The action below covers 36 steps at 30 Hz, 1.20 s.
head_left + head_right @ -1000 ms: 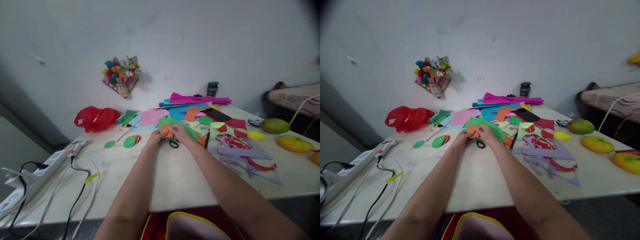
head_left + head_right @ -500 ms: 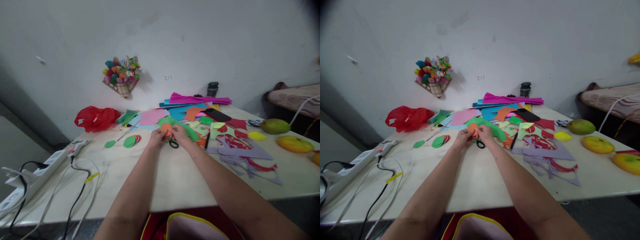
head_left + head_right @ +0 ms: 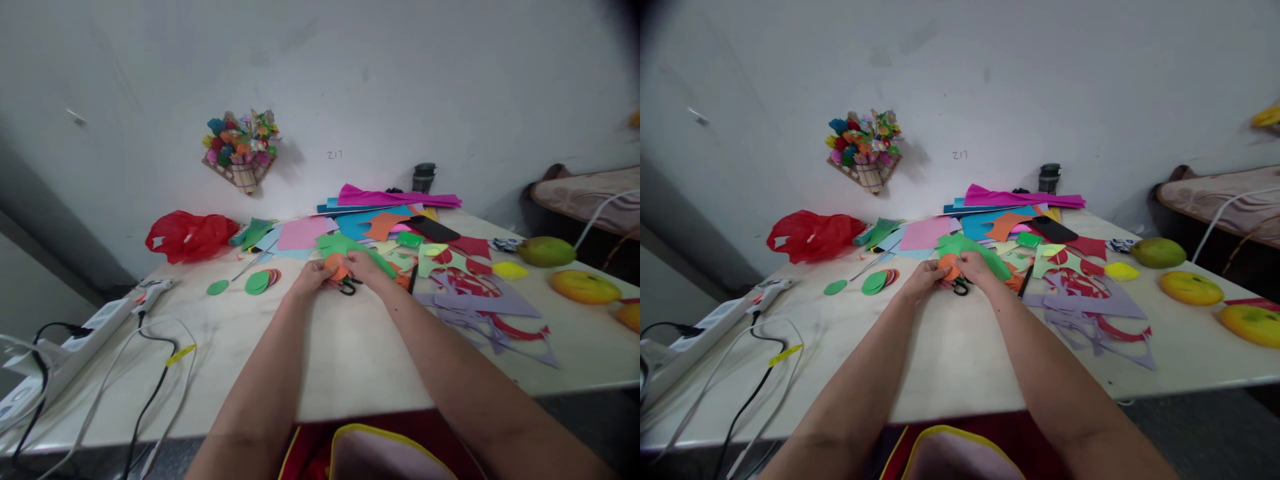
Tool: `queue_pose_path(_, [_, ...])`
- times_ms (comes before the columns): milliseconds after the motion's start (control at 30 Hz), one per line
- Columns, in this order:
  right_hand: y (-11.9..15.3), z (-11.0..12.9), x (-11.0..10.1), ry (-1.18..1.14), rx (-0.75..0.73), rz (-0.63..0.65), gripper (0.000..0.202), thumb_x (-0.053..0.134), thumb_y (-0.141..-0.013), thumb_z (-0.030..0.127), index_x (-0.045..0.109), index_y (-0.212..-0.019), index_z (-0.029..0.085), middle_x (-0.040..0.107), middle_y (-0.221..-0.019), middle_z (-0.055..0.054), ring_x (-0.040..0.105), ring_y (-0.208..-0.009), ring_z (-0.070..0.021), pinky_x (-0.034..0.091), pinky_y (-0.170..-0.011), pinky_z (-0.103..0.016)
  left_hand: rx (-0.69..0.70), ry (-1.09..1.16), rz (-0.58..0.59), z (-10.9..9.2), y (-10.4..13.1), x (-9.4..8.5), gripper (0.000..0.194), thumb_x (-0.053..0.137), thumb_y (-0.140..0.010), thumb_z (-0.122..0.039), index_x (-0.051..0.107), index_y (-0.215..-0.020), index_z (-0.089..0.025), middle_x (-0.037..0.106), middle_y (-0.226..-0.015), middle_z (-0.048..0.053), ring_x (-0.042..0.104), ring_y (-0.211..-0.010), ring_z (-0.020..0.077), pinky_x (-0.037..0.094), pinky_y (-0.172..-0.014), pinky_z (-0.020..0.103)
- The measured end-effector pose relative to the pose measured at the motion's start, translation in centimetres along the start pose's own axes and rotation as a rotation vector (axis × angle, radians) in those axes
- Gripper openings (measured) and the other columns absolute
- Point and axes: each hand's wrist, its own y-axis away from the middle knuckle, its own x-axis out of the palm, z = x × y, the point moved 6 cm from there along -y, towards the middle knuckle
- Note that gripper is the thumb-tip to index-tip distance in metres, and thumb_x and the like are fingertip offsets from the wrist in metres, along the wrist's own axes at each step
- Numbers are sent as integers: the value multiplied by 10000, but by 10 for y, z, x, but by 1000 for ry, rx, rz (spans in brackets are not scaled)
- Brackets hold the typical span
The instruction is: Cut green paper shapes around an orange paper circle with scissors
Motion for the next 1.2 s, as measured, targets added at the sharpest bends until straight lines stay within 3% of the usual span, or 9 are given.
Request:
queue_pose_path(300, [-3, -1, 2, -32, -42, -44, 300, 569, -791, 340, 416, -561, 222, 451, -444, 61, 401, -442, -101, 308, -456, -222, -1, 177, 6, 1, 0, 6, 396, 838, -674, -435, 720, -821, -87, 734, -712, 137, 685, -563, 200, 518, -552, 273])
queue_pose_path(533, [-8, -4, 7, 8, -72, -72, 368, 617, -806, 340, 395, -537, 222, 446, -439, 67, 428, -435, -105, 335, -481, -228, 12, 179, -7, 2, -3, 5, 430, 846, -670, -457, 715, -822, -78, 738, -738, 148, 682, -581, 193, 509, -557, 270])
queue_pose_path(600, [-8, -4, 5, 79, -82, -80, 363, 586, -841, 341, 422, -541, 217, 470, -447, 58, 449, -447, -110, 350, -497, -227, 32, 174, -48, 1, -3, 2, 411, 844, -679, -441, 705, -831, -85, 734, -718, 135, 684, -579, 190, 508, -555, 262])
queue_pose_path(700, [-6, 0, -2, 317, -104, -109, 296, 566, -879, 356, 582, -628, 201, 594, -536, 14, 548, -548, -142, 394, -557, -238, 56, 200, -149, -1, -4, -5, 350, 832, -705, -388, 679, -839, -103, 729, -698, 110, 691, -581, 189, 520, -564, 262])
queue_pose_path(800, [-1, 7, -11, 680, -80, -137, 227, 617, -875, 394, 726, -829, 200, 741, -813, -71, 658, -785, -201, 430, -659, -269, 58, 245, -260, -1, -3, -14, 304, 812, -732, -345, 650, -832, -109, 722, -678, 90, 691, -568, 188, 535, -570, 271])
queue_pose_path(933, [8, 14, -9, 965, -20, 33, 295, 656, -849, 403, 750, -1042, 200, 750, -1060, -137, 678, -980, -263, 452, -743, -308, 61, 284, -365, 0, -2, -24, 314, 803, -752, -339, 648, -886, -101, 736, -719, 98, 708, -601, 191, 519, -545, 246])
queue_pose_path(1033, [15, 20, -2, 1035, -3, 151, 363, 641, -835, 432, 737, -1082, 183, 746, -1072, -162, 678, -1006, -312, 461, -745, -343, 47, 308, -398, 3, -1, -27, 331, 813, -746, -334, 656, -922, -102, 749, -763, 109, 717, -624, 200, 519, -552, 252])
queue_pose_path(1200, [22, 24, 14, 1119, -28, 246, 290, 634, -803, 287, 731, -1052, 176, 742, -1061, -174, 691, -982, -321, 475, -736, -348, 36, 310, -419, 4, -1, -27, 292, 804, -754, -291, 676, -932, -99, 764, -837, 126, 723, -649, 207, 534, -583, 269])
